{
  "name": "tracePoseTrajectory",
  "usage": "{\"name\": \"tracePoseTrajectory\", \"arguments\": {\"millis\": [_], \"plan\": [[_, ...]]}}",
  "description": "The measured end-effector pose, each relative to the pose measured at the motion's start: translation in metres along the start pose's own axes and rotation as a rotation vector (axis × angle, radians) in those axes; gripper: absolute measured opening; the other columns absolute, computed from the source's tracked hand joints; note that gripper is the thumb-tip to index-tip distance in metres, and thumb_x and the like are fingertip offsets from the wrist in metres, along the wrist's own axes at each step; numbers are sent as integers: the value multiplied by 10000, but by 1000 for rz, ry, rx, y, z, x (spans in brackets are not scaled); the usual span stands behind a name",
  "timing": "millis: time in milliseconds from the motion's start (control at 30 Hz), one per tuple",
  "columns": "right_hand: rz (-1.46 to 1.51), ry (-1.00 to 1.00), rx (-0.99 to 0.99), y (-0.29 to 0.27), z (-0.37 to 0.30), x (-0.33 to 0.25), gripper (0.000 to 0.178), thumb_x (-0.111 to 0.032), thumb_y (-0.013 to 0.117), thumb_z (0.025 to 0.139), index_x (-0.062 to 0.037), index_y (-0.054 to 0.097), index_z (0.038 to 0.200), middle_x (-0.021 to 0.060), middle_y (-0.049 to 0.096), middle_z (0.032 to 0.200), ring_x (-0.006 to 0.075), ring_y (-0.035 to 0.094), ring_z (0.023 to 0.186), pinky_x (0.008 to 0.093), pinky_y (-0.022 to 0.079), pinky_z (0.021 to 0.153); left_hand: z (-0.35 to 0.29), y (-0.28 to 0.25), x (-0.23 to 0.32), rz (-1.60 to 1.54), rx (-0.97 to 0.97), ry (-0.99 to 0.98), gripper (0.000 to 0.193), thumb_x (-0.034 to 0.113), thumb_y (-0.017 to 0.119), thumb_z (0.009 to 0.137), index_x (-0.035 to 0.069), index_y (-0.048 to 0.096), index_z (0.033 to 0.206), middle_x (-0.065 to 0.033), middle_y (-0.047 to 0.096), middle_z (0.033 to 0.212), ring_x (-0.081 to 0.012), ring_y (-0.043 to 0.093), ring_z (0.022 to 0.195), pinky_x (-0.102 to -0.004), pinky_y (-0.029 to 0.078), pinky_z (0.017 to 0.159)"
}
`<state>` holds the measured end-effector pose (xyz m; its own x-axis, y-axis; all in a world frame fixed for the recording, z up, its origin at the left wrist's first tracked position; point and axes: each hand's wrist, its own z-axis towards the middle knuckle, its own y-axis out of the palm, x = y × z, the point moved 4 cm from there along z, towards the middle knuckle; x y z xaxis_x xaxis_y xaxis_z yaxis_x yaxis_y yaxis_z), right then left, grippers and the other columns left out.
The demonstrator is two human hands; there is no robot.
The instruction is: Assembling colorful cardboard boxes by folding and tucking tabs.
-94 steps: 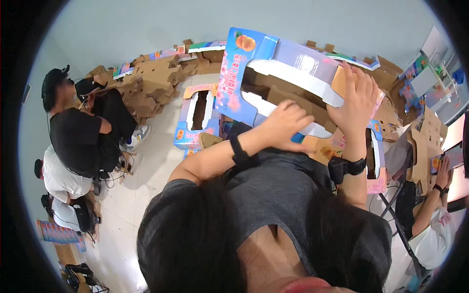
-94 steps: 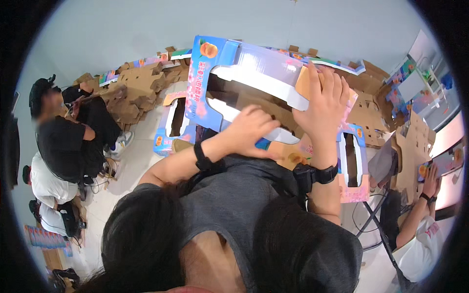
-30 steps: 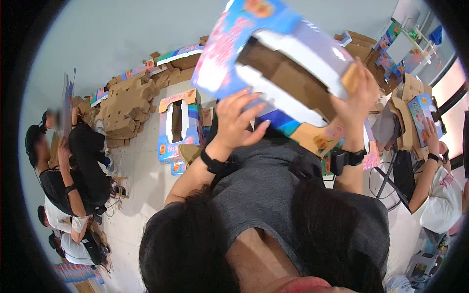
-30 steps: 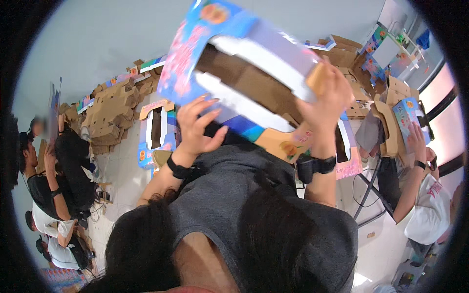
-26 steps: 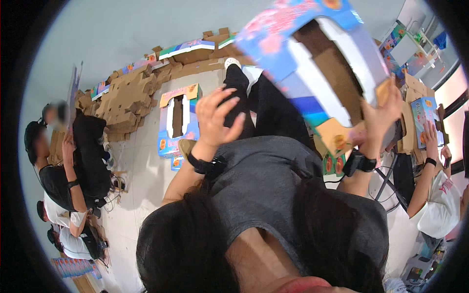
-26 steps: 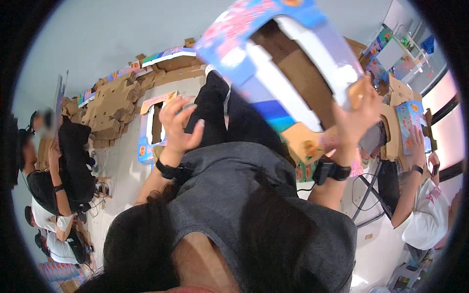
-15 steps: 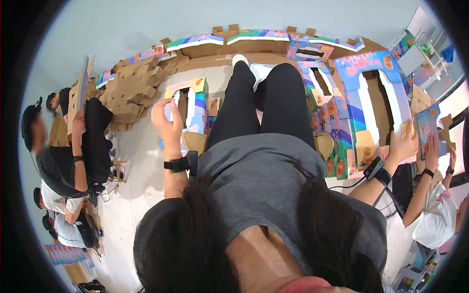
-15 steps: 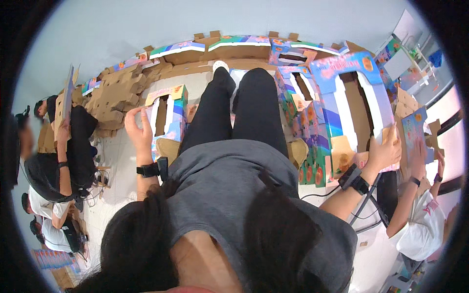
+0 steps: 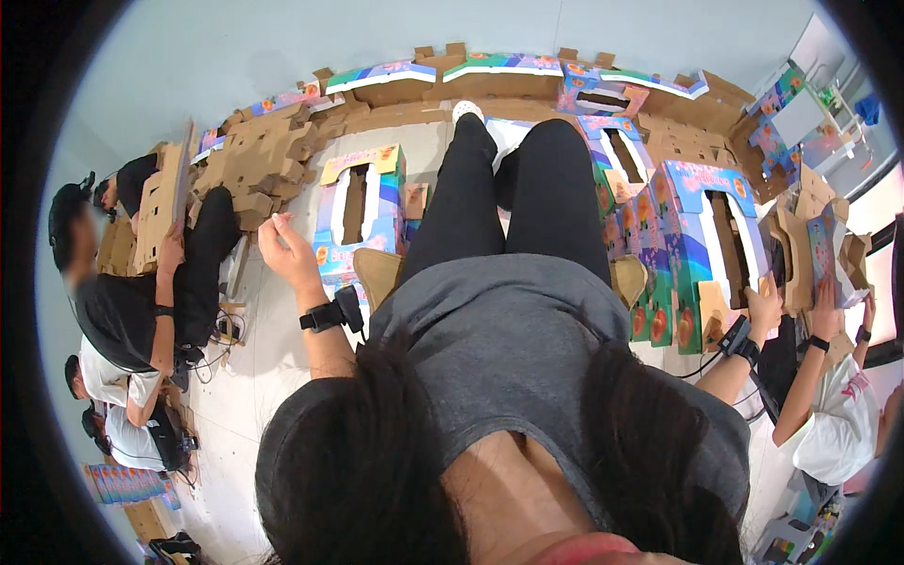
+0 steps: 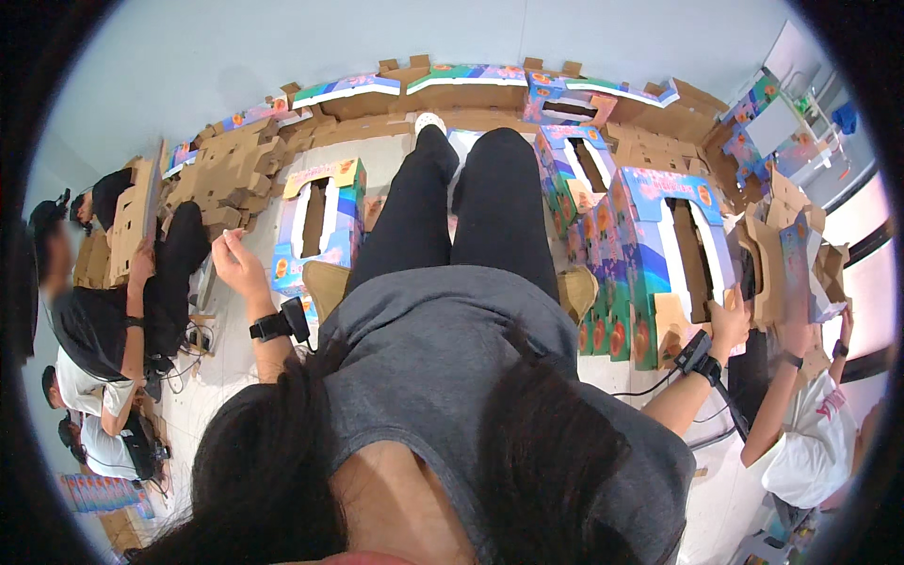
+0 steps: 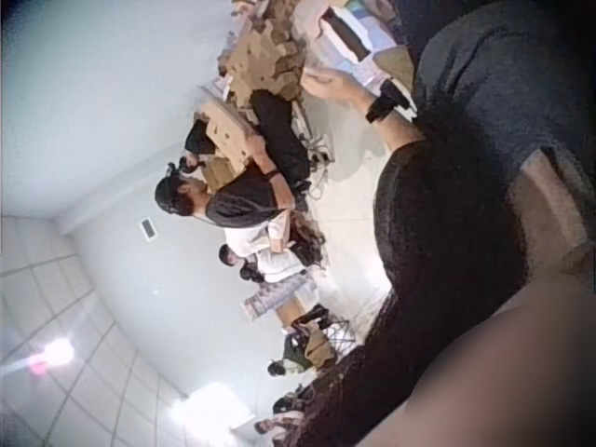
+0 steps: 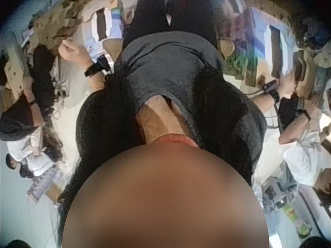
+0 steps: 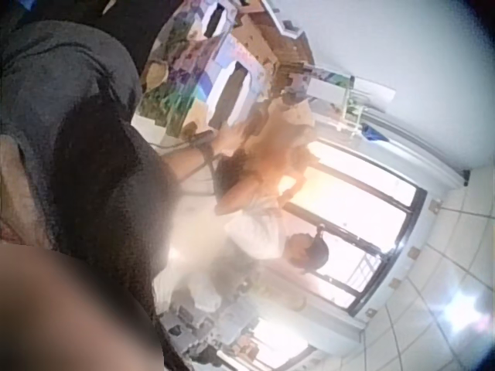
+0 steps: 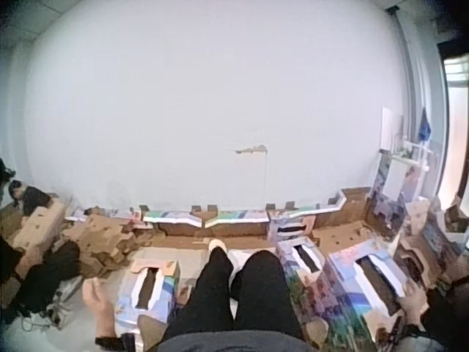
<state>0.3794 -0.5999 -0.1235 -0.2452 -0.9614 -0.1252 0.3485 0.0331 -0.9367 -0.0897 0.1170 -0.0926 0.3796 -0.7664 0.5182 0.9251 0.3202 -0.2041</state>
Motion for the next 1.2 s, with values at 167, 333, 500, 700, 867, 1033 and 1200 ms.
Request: {"name": "tracePoseTrajectory", "arguments": {"millis": [167,333,500,700,867,1033,1200], "plan": [[-51,43,-124,36,12,19,801,-420,756,661,-446,463,1407,158,609,1243,362,568,1176,477,436,995,-1,-7,-7,51,-14,-43,262,154,487,984,8,627,817,-103,628,810,-288,596,810,-393,449,760],[-14,-17,-242,84,24,32,848,-518,789,657,-438,434,1423,175,573,1312,404,531,1215,495,418,1017,-6,-5,-12,52,-69,-42,262,175,497,983,11,635,832,-123,632,814,-300,600,809,-390,455,758],[175,-364,-50,103,39,53,934,-572,802,660,-191,461,1441,186,625,1236,406,546,1201,449,437,1015,-30,11,-70,92,-448,-313,304,284,538,964,23,684,907,-152,686,933,-286,646,864,-372,474,764],[1065,-125,-189,121,47,69,426,-278,724,876,23,649,1167,90,675,1076,147,609,989,285,474,884,-97,39,-122,251,-1541,-320,350,271,490,921,38,689,1089,-165,669,1127,-226,635,1017,-380,489,833],[755,-482,-327,27,-2,-37,262,-218,668,914,18,686,1027,90,704,906,135,640,852,282,502,785,-109,45,-139,175,-1588,-399,409,306,486,901,39,650,1165,-159,659,1163,-282,630,1034,-422,494,854],[740,-609,-498,-30,-42,-162,313,-247,696,894,36,629,778,40,571,627,105,551,622,292,442,575,-107,55,-136,293,-1705,-202,419,321,484,914,35,616,1189,-118,683,1081,-246,642,1004,-430,503,810],[692,-1053,-705,-101,-138,-284,386,-316,710,871,6,590,694,69,523,574,138,535,581,324,423,542,-104,48,-106,469,-1838,-300,365,304,511,915,62,630,1161,-84,697,1074,-212,646,973,-382,504,773]]}}
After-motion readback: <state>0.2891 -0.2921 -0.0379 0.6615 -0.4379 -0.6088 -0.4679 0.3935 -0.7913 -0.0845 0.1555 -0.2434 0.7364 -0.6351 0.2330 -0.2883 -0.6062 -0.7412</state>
